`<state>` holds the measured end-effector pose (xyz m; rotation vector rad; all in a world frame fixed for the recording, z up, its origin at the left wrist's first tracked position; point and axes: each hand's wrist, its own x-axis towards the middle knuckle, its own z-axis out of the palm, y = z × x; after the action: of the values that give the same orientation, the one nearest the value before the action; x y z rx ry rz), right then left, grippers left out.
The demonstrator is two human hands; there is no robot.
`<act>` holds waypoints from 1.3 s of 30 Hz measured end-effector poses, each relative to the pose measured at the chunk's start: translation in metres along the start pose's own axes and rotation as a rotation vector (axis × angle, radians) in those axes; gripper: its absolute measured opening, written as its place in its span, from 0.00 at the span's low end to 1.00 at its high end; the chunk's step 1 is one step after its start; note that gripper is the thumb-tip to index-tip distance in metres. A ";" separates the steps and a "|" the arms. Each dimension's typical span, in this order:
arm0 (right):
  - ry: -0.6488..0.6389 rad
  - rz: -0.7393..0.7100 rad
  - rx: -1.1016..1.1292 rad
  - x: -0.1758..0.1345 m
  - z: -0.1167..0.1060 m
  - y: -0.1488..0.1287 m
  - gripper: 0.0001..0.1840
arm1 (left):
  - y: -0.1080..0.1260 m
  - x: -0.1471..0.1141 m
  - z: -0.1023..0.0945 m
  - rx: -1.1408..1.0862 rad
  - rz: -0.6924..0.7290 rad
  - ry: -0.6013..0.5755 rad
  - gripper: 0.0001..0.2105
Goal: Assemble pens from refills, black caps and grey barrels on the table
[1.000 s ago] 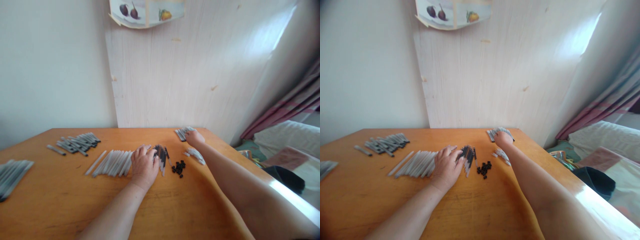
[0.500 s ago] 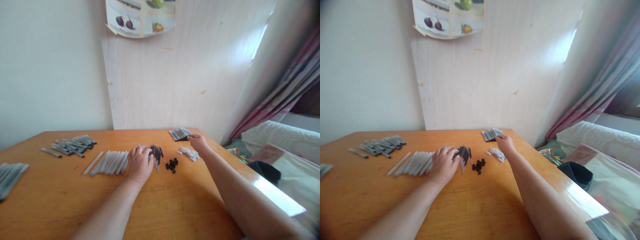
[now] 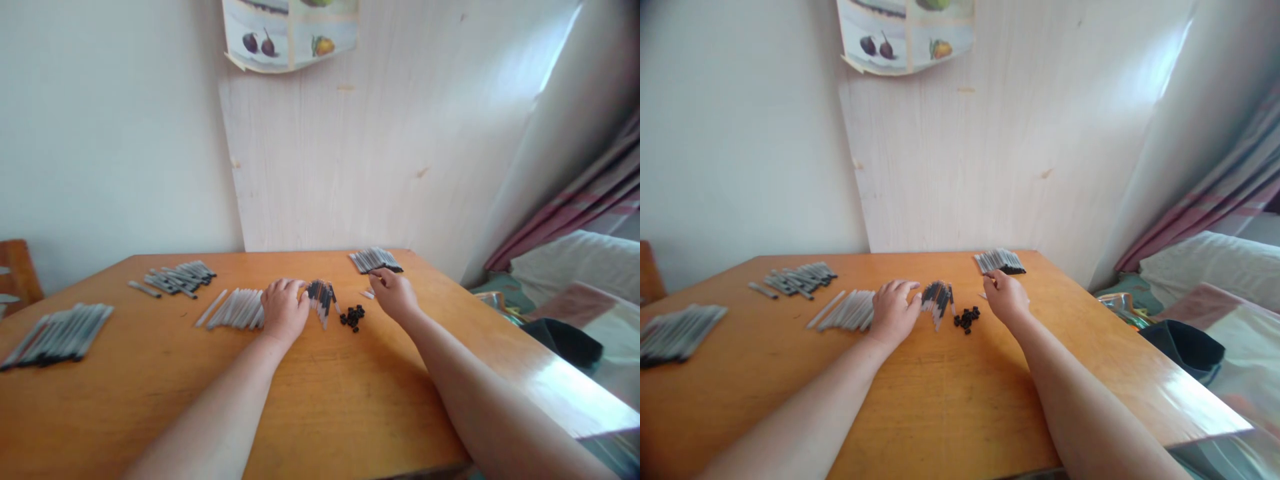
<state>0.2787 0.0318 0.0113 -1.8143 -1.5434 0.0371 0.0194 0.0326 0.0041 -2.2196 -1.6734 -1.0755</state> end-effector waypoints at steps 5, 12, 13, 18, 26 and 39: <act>-0.020 -0.027 -0.080 -0.001 -0.007 -0.004 0.20 | -0.016 0.008 -0.016 0.025 -0.097 0.019 0.14; -0.032 -0.050 -0.129 -0.004 -0.010 -0.009 0.20 | -0.062 0.026 -0.036 0.106 -0.422 -0.090 0.09; -0.035 -0.052 -0.131 -0.005 -0.010 -0.009 0.21 | -0.065 0.027 -0.038 0.129 -0.435 -0.130 0.09; -0.048 -0.077 -0.125 -0.006 -0.010 -0.009 0.20 | -0.061 0.024 -0.037 0.292 -0.371 -0.350 0.10; -0.046 -0.120 -0.103 -0.008 -0.010 -0.011 0.19 | -0.052 0.018 -0.036 0.441 -0.294 -0.431 0.12; -0.023 -0.139 -0.103 -0.008 -0.008 -0.012 0.18 | -0.041 0.016 -0.034 0.452 -0.220 -0.404 0.11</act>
<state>0.2704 0.0206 0.0202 -1.7860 -1.7116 -0.0892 -0.0307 0.0419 0.0269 -2.0713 -2.1003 -0.2320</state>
